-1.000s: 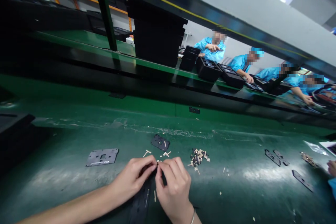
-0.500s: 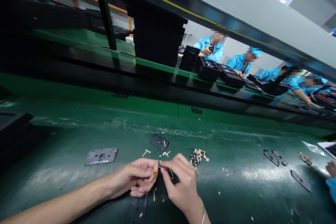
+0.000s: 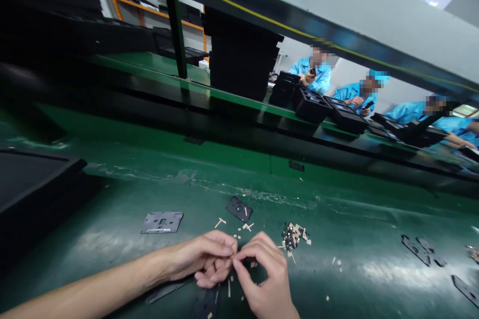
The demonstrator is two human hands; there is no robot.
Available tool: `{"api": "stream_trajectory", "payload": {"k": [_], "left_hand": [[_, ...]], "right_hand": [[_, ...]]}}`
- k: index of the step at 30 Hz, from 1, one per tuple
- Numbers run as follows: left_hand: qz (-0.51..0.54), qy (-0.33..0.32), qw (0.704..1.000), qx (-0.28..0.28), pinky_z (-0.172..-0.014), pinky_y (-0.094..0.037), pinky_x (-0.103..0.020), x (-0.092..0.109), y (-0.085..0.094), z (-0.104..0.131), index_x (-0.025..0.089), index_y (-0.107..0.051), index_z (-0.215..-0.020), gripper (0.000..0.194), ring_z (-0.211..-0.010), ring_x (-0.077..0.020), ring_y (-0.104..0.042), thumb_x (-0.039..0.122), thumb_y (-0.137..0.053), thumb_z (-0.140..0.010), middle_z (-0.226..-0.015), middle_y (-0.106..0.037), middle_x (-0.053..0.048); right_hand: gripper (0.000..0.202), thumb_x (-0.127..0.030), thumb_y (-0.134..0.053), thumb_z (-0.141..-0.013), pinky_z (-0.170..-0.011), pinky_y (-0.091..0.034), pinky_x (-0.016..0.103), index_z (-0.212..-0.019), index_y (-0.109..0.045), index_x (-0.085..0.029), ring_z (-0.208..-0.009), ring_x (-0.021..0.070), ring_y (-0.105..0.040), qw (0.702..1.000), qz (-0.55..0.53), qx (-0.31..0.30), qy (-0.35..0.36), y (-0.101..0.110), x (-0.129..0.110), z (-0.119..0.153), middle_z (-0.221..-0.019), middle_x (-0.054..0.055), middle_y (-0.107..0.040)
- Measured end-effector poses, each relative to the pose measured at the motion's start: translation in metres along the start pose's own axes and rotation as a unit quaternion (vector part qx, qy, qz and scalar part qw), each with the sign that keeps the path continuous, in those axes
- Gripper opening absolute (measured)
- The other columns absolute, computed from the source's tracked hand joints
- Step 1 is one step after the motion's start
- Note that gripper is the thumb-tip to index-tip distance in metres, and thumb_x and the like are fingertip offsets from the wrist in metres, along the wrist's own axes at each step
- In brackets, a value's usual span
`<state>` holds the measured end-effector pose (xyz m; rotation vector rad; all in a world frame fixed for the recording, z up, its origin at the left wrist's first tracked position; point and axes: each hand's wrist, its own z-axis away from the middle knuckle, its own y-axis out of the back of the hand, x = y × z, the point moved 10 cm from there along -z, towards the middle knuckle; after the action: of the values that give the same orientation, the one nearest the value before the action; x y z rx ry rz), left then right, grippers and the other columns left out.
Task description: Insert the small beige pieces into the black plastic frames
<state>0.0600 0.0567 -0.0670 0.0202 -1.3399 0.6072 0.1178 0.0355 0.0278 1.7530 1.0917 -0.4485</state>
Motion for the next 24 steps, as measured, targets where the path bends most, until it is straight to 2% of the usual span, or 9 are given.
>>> {"api": "stream_trajectory", "payload": {"k": [2, 4, 6, 8, 10, 12, 17, 21, 24], "left_hand": [[-0.092, -0.016, 0.991, 0.095, -0.036, -0.025, -0.019, 0.014, 0.034, 0.001, 0.017, -0.047, -0.076, 0.017, -0.04, -0.0099, -0.04, 0.032, -0.04, -0.078, -0.056, -0.049, 0.0], [-0.199, -0.036, 0.957, 0.21, -0.049, -0.039, -0.022, 0.04, 0.083, 0.006, 0.017, -0.049, -0.08, 0.013, -0.054, -0.0125, -0.049, 0.029, -0.044, -0.08, -0.066, -0.053, -0.001], [-0.304, -0.051, 0.891, 0.332, -0.075, -0.044, -0.031, 0.074, 0.141, 0.016, 0.017, -0.052, -0.089, 0.011, -0.086, -0.0189, -0.054, 0.022, -0.044, -0.083, -0.088, -0.057, -0.006], [-0.387, -0.048, 0.815, 0.429, -0.095, -0.034, -0.042, 0.107, 0.195, 0.025, 0.015, -0.051, -0.104, 0.021, -0.114, -0.0251, -0.042, 0.015, -0.041, -0.086, -0.116, -0.05, -0.012], [-0.447, -0.031, 0.752, 0.484, -0.1, -0.027, -0.052, 0.131, 0.238, 0.028, 0.014, -0.049, -0.115, 0.029, -0.124, -0.0304, -0.032, 0.018, -0.05, -0.086, -0.131, -0.04, -0.012], [-0.486, -0.011, 0.707, 0.513, -0.101, -0.027, -0.055, 0.145, 0.269, 0.026, 0.016, -0.048, -0.12, 0.036, -0.124, -0.0311, -0.033, 0.024, -0.055, -0.086, -0.135, -0.037, -0.011], [-0.52, 0.038, 0.674, 0.523, -0.093, -0.041, -0.049, 0.147, 0.3, 0.012, 0.014, -0.054, -0.113, 0.029, -0.11, -0.0258, -0.051, 0.027, -0.056, -0.087, -0.12, -0.053, -0.01], [-0.495, 0.041, 0.676, 0.544, -0.09, -0.044, -0.047, 0.144, 0.3, 0.023, 0.013, -0.055, -0.11, 0.027, -0.106, -0.0247, -0.053, 0.027, -0.056, -0.087, -0.117, -0.054, -0.01], [-0.449, 0.017, 0.691, 0.566, -0.088, -0.044, -0.046, 0.143, 0.285, 0.043, 0.013, -0.056, -0.108, 0.025, -0.104, -0.0237, -0.054, 0.028, -0.055, -0.087, -0.115, -0.055, -0.009]], "right_hand": [[0.012, -0.007, -0.057, -0.078, -0.054, -0.041, 0.028, -0.077, -0.057, -0.019, -0.063, 0.0158, -0.052, 1.0, 0.01, 0.025, -0.005, 0.008, 0.005, 0.0, -0.068, 0.003, -0.06], [0.012, -0.008, -0.056, -0.079, -0.053, -0.039, 0.026, -0.075, -0.055, -0.019, -0.062, 0.0151, -0.05, 0.998, 0.024, 0.052, -0.01, 0.016, 0.01, 0.0, -0.067, 0.002, -0.057], [0.012, -0.009, -0.055, -0.079, -0.053, -0.038, 0.026, -0.074, -0.053, -0.019, -0.059, 0.0141, -0.049, 0.996, 0.044, 0.073, -0.024, 0.022, 0.016, 0.001, -0.066, 0.001, -0.055], [0.011, -0.01, -0.054, -0.08, -0.052, -0.038, 0.025, -0.074, -0.052, -0.019, -0.057, 0.0131, -0.048, 0.994, 0.064, 0.083, -0.044, 0.025, 0.023, 0.003, -0.066, 0.001, -0.053], [0.011, -0.012, -0.053, -0.081, -0.052, -0.037, 0.024, -0.072, -0.052, -0.019, -0.055, 0.0122, -0.047, 0.99, 0.081, 0.093, -0.063, 0.025, 0.03, 0.005, -0.065, 0.0, -0.052], [0.012, -0.014, -0.052, -0.081, -0.051, -0.036, 0.023, -0.07, -0.052, -0.019, -0.053, 0.0114, -0.046, 0.987, 0.093, 0.106, -0.078, 0.024, 0.036, 0.007, -0.064, -0.001, -0.05], [0.015, -0.016, -0.051, -0.081, -0.049, -0.034, 0.022, -0.066, -0.054, -0.019, -0.05, 0.0108, -0.045, 0.982, 0.111, 0.12, -0.092, 0.02, 0.046, 0.008, -0.06, -0.001, -0.048], [0.015, -0.017, -0.052, -0.08, -0.05, -0.032, 0.023, -0.066, -0.056, -0.019, -0.054, 0.0122, -0.046, 0.981, 0.118, 0.122, -0.09, 0.018, 0.043, 0.007, -0.061, 0.0, -0.05], [0.015, -0.022, -0.056, -0.079, -0.051, -0.034, 0.023, -0.065, -0.058, -0.018, -0.053, 0.0113, -0.045, 0.979, 0.077, 0.136, -0.131, 0.02, 0.046, 0.008, -0.061, -0.001, -0.049]]}}
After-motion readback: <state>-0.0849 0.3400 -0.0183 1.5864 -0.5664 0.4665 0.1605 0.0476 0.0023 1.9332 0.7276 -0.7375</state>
